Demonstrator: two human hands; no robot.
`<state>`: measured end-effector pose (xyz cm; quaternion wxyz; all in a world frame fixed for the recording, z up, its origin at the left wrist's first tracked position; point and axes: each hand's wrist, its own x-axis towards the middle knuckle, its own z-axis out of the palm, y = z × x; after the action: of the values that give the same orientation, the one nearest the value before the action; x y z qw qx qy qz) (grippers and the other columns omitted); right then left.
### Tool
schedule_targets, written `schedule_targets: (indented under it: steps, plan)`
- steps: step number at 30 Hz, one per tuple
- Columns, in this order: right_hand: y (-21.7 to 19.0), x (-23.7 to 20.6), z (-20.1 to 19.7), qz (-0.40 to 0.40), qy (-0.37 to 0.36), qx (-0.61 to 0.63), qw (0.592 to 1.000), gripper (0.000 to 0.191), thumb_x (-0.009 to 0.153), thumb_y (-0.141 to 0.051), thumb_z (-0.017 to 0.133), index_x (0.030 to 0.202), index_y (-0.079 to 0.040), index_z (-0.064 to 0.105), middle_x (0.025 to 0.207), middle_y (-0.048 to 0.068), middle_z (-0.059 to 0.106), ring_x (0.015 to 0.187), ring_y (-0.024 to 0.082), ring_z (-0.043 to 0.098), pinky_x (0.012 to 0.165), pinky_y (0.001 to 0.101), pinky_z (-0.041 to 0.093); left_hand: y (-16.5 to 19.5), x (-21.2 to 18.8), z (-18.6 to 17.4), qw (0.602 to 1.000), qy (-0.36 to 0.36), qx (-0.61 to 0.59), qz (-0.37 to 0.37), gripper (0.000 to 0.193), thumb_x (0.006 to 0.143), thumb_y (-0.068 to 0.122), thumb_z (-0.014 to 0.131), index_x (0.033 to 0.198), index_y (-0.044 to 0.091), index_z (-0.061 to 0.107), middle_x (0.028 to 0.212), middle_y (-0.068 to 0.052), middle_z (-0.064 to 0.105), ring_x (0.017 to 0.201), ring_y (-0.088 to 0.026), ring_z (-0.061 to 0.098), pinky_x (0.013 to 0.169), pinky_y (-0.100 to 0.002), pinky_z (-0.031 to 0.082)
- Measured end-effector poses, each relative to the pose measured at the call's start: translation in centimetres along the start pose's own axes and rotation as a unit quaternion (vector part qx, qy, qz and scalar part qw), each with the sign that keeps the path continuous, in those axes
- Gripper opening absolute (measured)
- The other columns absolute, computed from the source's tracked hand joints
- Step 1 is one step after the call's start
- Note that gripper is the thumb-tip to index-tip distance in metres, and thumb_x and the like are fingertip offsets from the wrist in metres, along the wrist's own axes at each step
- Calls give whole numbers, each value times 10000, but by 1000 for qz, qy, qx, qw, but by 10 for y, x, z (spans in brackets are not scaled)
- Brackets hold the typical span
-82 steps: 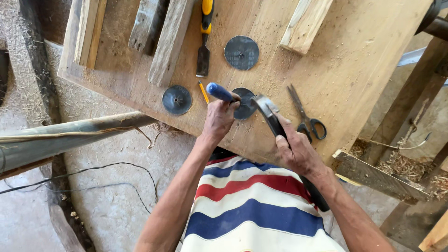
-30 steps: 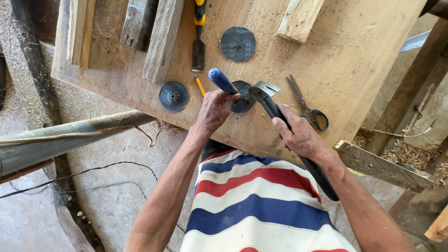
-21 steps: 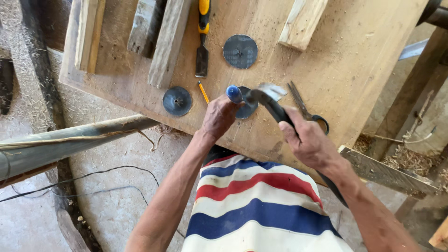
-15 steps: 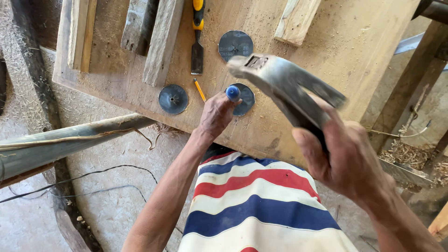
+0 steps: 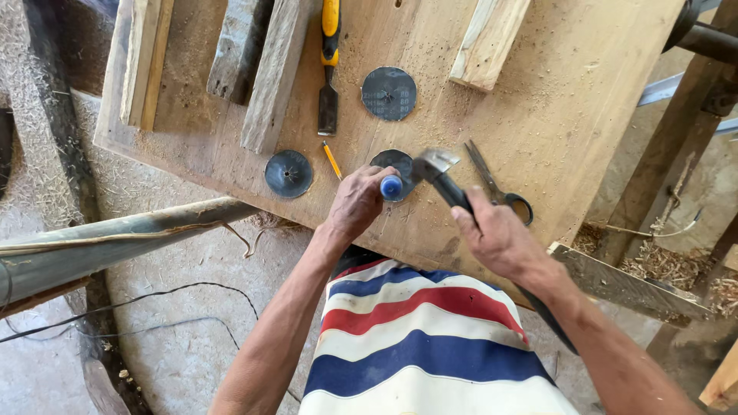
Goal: The person works at a wooden workbench, holding a punch against the center of circular saw blade discs and striking it with a hammer to drive a hole through each disc, working one disc at a time. They hold up a punched disc to show the star-shaped hole, continue punching more discs, then pick up the tools and walk away.
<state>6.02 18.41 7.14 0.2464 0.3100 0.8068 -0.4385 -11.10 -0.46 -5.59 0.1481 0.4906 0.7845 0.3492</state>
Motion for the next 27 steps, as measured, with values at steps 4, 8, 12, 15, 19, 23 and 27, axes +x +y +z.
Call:
schedule_targets:
  steps: [4, 8, 12, 15, 19, 23, 27]
  plan:
    - [31, 16, 32, -81, 82, -20, 993, 308, 1034, -346, 498, 1088, -44, 505, 657, 291, 631, 680, 503, 651, 593, 588, 475, -10, -3, 9, 948, 92, -264, -151, 128, 990, 12, 649, 1089, 69, 708, 934, -115, 745, 866, -209, 742, 780, -341, 587]
    - [44, 18, 36, -57, 76, -3, 995, 302, 1027, -348, 505, 1069, -49, 499, 666, 299, 634, 701, 515, 652, 616, 596, 472, -12, -4, 18, 895, 134, -351, -239, 103, 978, 61, 684, 1075, 50, 719, 913, -103, 755, 852, -139, 720, 790, -309, 586]
    - [36, 17, 28, -22, 45, -16, 999, 304, 1035, -354, 501, 1048, -51, 502, 652, 293, 631, 673, 501, 660, 608, 589, 472, -4, -5, 17, 950, 129, -225, -173, 107, 939, 56, 729, 1043, 30, 729, 871, -109, 753, 817, -165, 726, 772, -310, 567]
    - [30, 16, 25, -42, 59, -1, 997, 292, 1031, -342, 505, 1059, -52, 503, 647, 290, 629, 669, 499, 658, 598, 579, 471, 1, -3, 12, 955, 113, -210, -178, 109, 939, 71, 723, 1040, 28, 722, 870, -105, 756, 810, -165, 741, 761, -301, 566]
    - [28, 13, 25, -31, 51, 0, 998, 290, 1028, -337, 506, 1078, -52, 501, 638, 290, 633, 665, 496, 661, 592, 576, 473, 4, 0, 9, 960, 105, -193, -174, 107, 936, 82, 725, 1033, 37, 730, 851, -118, 752, 796, -186, 744, 740, -310, 560]
    - [27, 14, 23, -26, 44, -4, 999, 294, 1034, -342, 502, 1087, -53, 508, 639, 285, 634, 653, 485, 664, 599, 567, 480, 3, 2, 10, 962, 91, -187, -175, 119, 942, 89, 719, 1051, 39, 723, 845, -118, 752, 775, -187, 744, 720, -313, 556]
    - [24, 13, 20, -24, 44, -9, 999, 293, 1036, -347, 497, 1100, -61, 516, 640, 278, 635, 649, 476, 666, 601, 567, 479, 3, 2, 9, 964, 91, -188, -166, 123, 946, 86, 719, 1061, 41, 720, 851, -119, 754, 774, -187, 744, 717, -315, 558]
